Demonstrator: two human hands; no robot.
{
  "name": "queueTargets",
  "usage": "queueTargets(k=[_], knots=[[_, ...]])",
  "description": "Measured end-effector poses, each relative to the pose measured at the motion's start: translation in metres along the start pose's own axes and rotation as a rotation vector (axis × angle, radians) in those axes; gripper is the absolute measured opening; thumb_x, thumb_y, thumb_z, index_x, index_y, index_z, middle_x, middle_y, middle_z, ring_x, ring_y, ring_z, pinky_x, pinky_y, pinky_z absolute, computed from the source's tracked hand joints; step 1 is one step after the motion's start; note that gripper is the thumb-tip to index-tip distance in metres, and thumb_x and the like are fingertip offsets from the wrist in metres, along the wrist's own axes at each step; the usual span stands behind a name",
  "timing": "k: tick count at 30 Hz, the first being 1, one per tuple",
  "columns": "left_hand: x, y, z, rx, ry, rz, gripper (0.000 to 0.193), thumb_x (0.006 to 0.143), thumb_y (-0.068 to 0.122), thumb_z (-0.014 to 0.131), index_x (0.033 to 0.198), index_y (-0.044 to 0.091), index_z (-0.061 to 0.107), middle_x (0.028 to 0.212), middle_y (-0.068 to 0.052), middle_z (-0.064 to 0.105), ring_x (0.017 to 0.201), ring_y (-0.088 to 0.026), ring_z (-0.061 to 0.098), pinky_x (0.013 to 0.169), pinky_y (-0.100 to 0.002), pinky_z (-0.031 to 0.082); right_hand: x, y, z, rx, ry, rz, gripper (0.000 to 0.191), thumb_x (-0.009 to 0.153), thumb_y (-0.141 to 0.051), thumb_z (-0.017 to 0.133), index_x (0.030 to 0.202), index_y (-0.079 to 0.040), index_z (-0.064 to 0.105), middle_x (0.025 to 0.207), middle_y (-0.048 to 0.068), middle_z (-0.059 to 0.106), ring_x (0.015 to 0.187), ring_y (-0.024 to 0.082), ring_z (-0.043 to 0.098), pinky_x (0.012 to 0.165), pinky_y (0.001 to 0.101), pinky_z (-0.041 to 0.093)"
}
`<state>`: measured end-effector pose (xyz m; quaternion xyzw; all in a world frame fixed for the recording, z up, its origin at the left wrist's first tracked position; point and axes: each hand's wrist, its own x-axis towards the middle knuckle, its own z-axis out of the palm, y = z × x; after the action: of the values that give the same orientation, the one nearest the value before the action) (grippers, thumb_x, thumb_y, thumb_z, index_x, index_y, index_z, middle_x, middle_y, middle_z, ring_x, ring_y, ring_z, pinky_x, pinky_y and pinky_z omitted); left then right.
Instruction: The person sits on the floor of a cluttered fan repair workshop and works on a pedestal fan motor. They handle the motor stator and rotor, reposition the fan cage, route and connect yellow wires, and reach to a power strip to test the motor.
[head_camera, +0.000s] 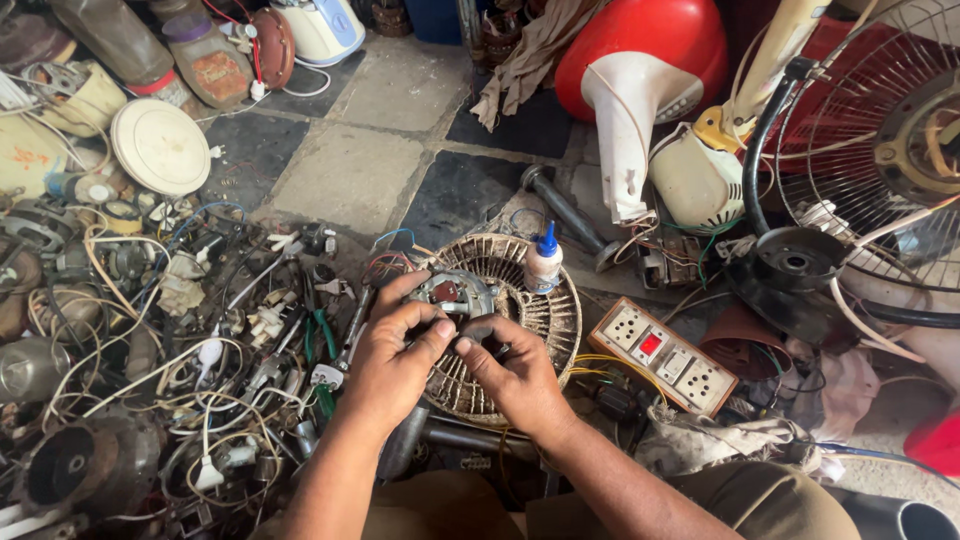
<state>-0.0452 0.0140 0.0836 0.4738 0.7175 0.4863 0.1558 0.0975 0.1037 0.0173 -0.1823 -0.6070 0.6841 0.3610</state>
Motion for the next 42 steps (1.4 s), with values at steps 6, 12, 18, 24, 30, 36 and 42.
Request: queueTargets(k=[6,12,18,24,30,36,42], knots=[[-0.001,0.005,0.006,-0.023,0.043,-0.008,0.013,0.088,0.015,0.073,0.091,0.004,0.071,0.141,-0.005,0.060,0.132,-0.024,0.056,0.109,-0.038,0.043,0.000,0.001,-0.002,0.016,-0.004,0.010,0.012,0.097,-0.012,0.072,0.102,-0.001,0.070,0.083,-0.003,0.063,0.074,0.005,0.051,0.064,0.0228,0.044],[-0.010,0.021,0.009,0.103,0.114,0.160,0.024,0.089,0.019,0.074,0.105,0.004,0.064,0.132,-0.012,0.062,0.123,-0.028,0.059,0.105,-0.040,0.045,0.000,0.006,-0.015,0.089,-0.015,0.047,0.012,0.101,-0.015,0.066,0.101,-0.004,0.067,0.079,-0.004,0.059,0.067,0.004,0.050,0.058,0.0228,0.043],[-0.013,0.012,0.023,0.282,0.390,0.138,0.024,0.098,0.021,0.070,0.113,0.004,0.065,0.110,-0.015,0.068,0.108,-0.033,0.063,0.093,-0.041,0.049,-0.004,0.013,-0.008,0.145,-0.005,0.194,0.012,0.101,-0.019,0.065,0.099,-0.007,0.065,0.072,-0.005,0.055,0.060,0.005,0.049,0.054,0.0233,0.042],[-0.025,-0.018,0.014,-0.067,0.420,-0.102,0.025,0.105,0.027,0.055,0.114,0.005,0.065,0.106,-0.008,0.069,0.094,-0.018,0.066,0.085,-0.031,0.052,-0.007,0.007,0.007,0.145,-0.050,0.235,0.012,0.100,-0.019,0.065,0.101,-0.007,0.067,0.071,-0.005,0.056,0.060,0.005,0.050,0.054,0.0248,0.045],[-0.035,-0.031,0.001,-0.349,0.439,-0.212,0.024,0.102,0.028,0.064,0.110,0.005,0.067,0.105,-0.003,0.068,0.098,-0.012,0.059,0.089,-0.030,0.048,-0.008,0.009,0.023,-0.029,-0.068,0.068,0.012,0.100,-0.018,0.066,0.100,-0.006,0.066,0.083,-0.006,0.064,0.077,0.002,0.054,0.067,0.0208,0.046],[-0.027,-0.029,0.004,-0.377,0.453,-0.322,0.025,0.087,0.021,0.080,0.103,0.005,0.069,0.096,-0.002,0.070,0.087,-0.010,0.062,0.077,-0.027,0.053,-0.005,0.005,0.029,-0.105,-0.009,0.128,0.012,0.096,-0.015,0.070,0.094,-0.004,0.069,0.082,-0.003,0.063,0.076,0.006,0.051,0.067,0.0243,0.044],[-0.022,-0.025,0.002,-0.356,0.434,-0.300,0.023,0.087,0.017,0.081,0.101,0.003,0.068,0.094,-0.003,0.070,0.084,-0.009,0.062,0.074,-0.026,0.053,-0.003,-0.004,0.039,-0.112,0.038,0.127,0.010,0.092,-0.013,0.071,0.093,-0.002,0.071,0.083,-0.003,0.067,0.078,0.005,0.057,0.070,0.0235,0.048]])
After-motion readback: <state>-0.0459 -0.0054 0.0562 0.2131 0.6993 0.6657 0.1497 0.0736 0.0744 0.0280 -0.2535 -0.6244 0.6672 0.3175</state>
